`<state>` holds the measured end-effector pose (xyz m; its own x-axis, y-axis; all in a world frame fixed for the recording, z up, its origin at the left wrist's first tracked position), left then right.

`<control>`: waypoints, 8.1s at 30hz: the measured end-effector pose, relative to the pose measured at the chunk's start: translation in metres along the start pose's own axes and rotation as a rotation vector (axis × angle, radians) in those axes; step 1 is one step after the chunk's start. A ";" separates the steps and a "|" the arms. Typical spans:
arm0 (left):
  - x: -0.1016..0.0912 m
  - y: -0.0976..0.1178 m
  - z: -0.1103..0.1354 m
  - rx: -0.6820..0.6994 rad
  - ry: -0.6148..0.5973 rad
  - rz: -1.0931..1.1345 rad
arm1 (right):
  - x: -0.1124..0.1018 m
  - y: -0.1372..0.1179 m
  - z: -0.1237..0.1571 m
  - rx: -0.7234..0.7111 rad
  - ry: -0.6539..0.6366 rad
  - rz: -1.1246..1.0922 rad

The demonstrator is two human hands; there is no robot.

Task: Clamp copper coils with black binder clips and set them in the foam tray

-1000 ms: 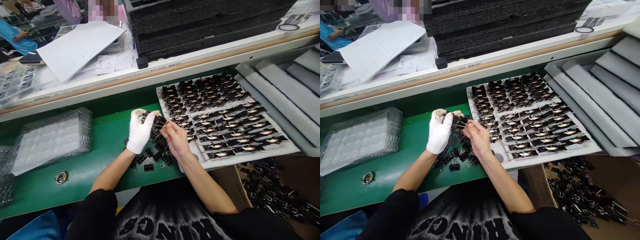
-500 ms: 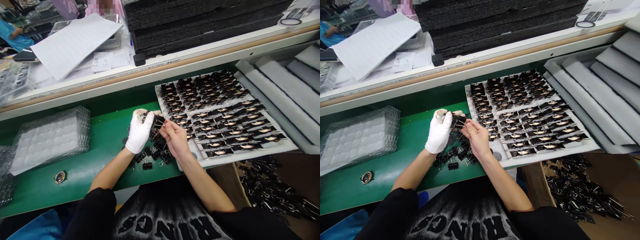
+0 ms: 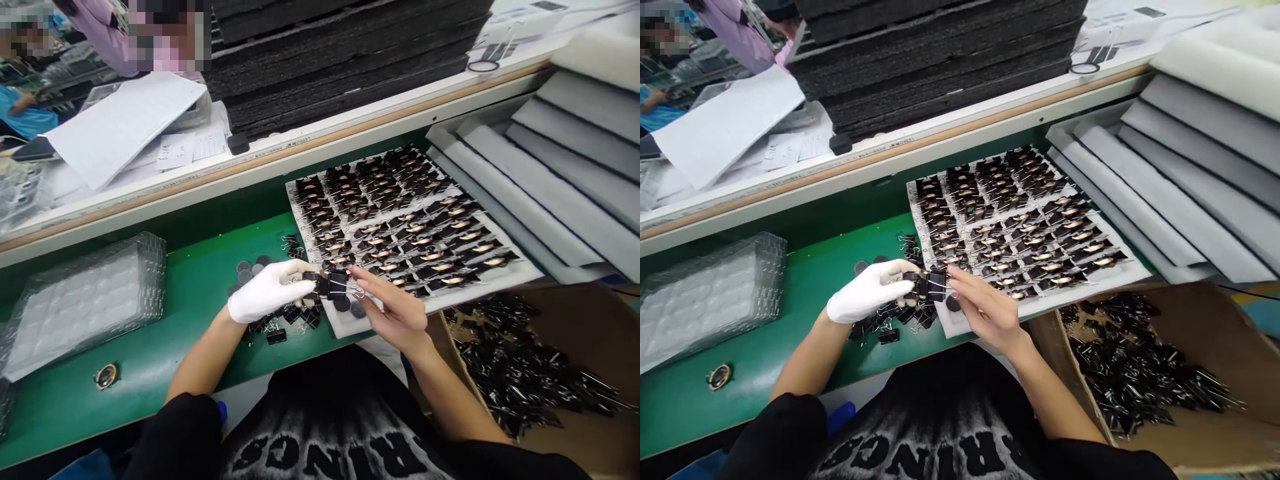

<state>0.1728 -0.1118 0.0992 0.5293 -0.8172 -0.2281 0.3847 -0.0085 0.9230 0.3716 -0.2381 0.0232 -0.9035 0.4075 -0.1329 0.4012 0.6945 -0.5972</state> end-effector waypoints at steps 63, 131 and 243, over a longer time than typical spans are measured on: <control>0.101 -0.030 -0.047 0.190 0.539 -1.401 | 0.029 -0.013 0.065 0.165 -0.412 0.826; -0.048 -0.057 0.076 0.606 0.644 -0.807 | 0.107 -0.016 -0.073 -0.188 -0.252 -0.067; 0.042 -0.052 0.006 0.283 -0.075 -0.710 | 0.000 0.015 0.006 0.674 -0.272 -0.302</control>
<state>0.1699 -0.1490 0.0434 0.1710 -0.5971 -0.7837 0.4000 -0.6849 0.6091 0.3769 -0.2314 0.0101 -0.9989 0.0387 -0.0250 0.0325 0.2077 -0.9776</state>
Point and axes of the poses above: each hand's wrist, its own z-axis away from the middle knuckle, its own x-axis out of the palm, y = z × x, the point moved 2 cm from there along -z, towards the middle knuckle
